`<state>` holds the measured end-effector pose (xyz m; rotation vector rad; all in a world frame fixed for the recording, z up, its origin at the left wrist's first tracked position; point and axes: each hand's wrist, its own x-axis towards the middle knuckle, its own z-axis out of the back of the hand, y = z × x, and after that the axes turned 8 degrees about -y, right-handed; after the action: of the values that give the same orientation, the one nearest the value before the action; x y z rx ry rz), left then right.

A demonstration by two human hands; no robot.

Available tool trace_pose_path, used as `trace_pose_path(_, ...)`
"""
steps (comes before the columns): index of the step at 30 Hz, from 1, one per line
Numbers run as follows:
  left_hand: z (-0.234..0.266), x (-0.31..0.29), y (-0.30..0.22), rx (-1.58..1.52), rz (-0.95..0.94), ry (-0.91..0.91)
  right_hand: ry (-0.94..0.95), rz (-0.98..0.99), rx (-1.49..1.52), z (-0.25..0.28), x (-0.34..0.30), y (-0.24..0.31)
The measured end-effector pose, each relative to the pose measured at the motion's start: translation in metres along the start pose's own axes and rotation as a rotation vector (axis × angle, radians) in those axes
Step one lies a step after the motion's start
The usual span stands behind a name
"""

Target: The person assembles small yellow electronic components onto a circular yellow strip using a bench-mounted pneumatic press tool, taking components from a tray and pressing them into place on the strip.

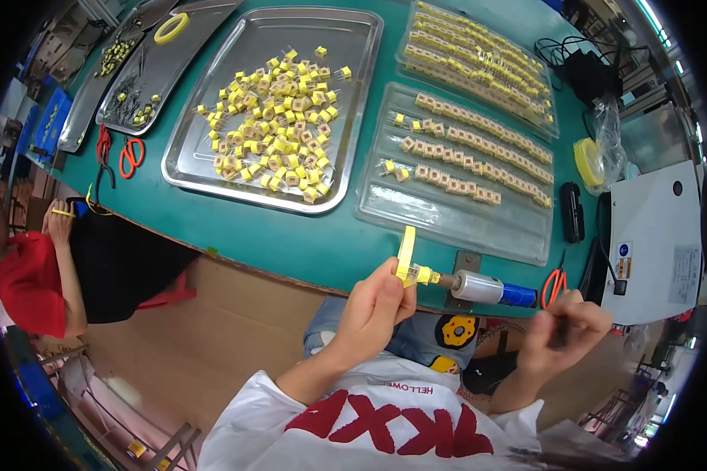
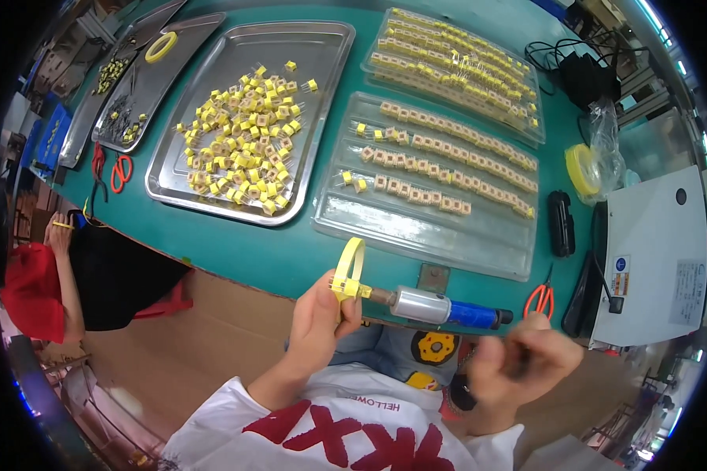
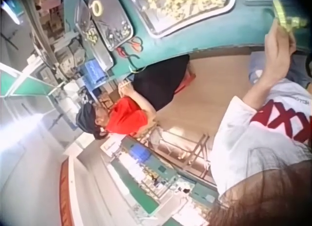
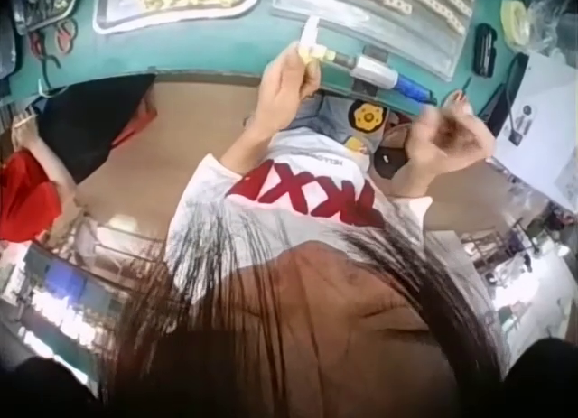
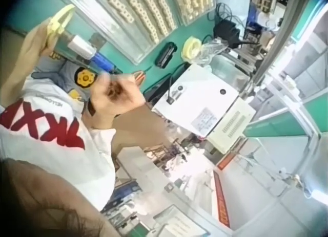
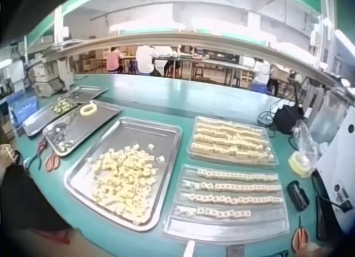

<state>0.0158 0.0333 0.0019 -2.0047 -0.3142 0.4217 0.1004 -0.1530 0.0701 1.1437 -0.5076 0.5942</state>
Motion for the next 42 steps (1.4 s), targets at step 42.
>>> trace_pose_path(42, 0.023, 0.037, -0.008, 0.024, -0.500, -0.654, 0.181, 0.026, -0.180, -0.020, 0.084, -0.027)
